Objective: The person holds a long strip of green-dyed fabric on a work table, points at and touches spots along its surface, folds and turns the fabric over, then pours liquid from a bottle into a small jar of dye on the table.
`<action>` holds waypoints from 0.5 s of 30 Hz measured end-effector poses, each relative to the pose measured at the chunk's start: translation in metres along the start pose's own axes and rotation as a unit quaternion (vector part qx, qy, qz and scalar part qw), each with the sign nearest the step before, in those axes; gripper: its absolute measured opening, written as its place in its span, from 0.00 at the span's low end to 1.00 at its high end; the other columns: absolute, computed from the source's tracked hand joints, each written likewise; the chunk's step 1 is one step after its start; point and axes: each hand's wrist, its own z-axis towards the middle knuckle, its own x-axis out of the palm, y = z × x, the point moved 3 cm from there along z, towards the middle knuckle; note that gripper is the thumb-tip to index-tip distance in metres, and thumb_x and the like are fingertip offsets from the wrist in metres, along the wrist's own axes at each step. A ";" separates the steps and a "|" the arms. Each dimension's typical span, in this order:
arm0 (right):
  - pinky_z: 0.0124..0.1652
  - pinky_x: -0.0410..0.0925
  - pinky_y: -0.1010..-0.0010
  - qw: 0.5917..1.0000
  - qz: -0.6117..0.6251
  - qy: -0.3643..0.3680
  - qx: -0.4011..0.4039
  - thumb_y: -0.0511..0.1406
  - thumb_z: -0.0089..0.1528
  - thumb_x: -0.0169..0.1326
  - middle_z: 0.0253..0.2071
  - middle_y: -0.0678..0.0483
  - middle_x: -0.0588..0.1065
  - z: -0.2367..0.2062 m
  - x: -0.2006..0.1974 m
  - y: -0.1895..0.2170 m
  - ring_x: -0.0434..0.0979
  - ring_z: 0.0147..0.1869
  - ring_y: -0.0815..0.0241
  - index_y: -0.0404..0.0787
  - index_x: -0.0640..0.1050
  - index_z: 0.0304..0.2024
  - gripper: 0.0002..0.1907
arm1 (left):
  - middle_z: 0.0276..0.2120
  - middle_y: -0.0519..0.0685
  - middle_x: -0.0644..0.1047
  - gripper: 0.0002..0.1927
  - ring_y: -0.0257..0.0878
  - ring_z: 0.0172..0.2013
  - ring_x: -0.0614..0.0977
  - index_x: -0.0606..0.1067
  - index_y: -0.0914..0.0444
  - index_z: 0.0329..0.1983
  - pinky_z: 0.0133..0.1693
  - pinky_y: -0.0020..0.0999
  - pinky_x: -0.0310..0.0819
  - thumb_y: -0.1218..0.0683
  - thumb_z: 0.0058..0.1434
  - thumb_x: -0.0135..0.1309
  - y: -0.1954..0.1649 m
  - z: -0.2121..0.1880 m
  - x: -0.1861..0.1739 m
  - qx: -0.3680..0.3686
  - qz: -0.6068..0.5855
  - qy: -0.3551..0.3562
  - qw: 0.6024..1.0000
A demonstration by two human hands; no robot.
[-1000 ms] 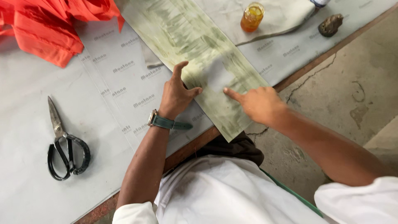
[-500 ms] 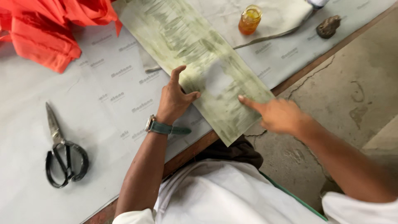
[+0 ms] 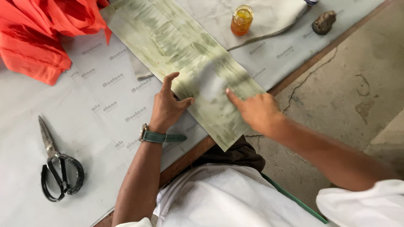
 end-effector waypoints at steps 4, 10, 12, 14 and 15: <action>0.27 0.73 0.70 0.999 0.022 0.033 0.026 0.32 0.64 0.52 0.25 0.57 0.78 -0.008 -0.016 0.007 0.77 0.24 0.66 0.52 0.40 0.81 0.50 | 0.16 0.45 0.72 0.47 0.38 0.18 0.76 0.60 0.56 0.71 0.21 0.38 0.67 0.50 0.50 0.72 0.002 0.001 0.000 0.005 -0.003 0.006 1.000; 0.39 0.74 0.60 0.954 0.233 -0.173 0.072 0.36 0.59 0.57 0.42 0.57 0.79 0.007 -0.032 -0.065 0.79 0.39 0.59 0.58 0.75 0.59 0.24 | 0.16 0.47 0.72 0.49 0.41 0.19 0.77 0.60 0.57 0.71 0.23 0.41 0.70 0.50 0.48 0.73 -0.003 -0.003 -0.002 0.024 -0.006 0.010 1.000; 0.44 0.72 0.57 0.900 0.225 -0.351 0.127 0.41 0.61 0.63 0.46 0.56 0.76 0.025 -0.047 -0.117 0.78 0.46 0.55 0.52 0.81 0.51 0.16 | 0.17 0.47 0.74 0.52 0.41 0.21 0.79 0.59 0.57 0.71 0.24 0.41 0.72 0.47 0.44 0.74 -0.009 -0.004 -0.004 0.053 -0.009 0.018 0.998; 0.49 0.70 0.57 0.891 0.190 -0.389 0.139 0.43 0.59 0.66 0.47 0.55 0.73 0.053 -0.056 -0.149 0.74 0.53 0.53 0.52 0.82 0.49 0.16 | 0.19 0.47 0.77 0.57 0.41 0.23 0.82 0.58 0.57 0.71 0.26 0.41 0.75 0.44 0.39 0.76 -0.016 -0.005 -0.003 0.086 -0.012 0.041 0.995; 0.52 0.69 0.57 0.891 0.169 -0.401 0.130 0.43 0.56 0.67 0.49 0.56 0.72 0.068 -0.060 -0.158 0.73 0.55 0.52 0.52 0.83 0.47 0.17 | 0.19 0.52 0.77 0.59 0.44 0.24 0.83 0.58 0.56 0.71 0.28 0.42 0.76 0.44 0.37 0.76 -0.016 -0.005 -0.003 0.062 -0.008 0.054 0.997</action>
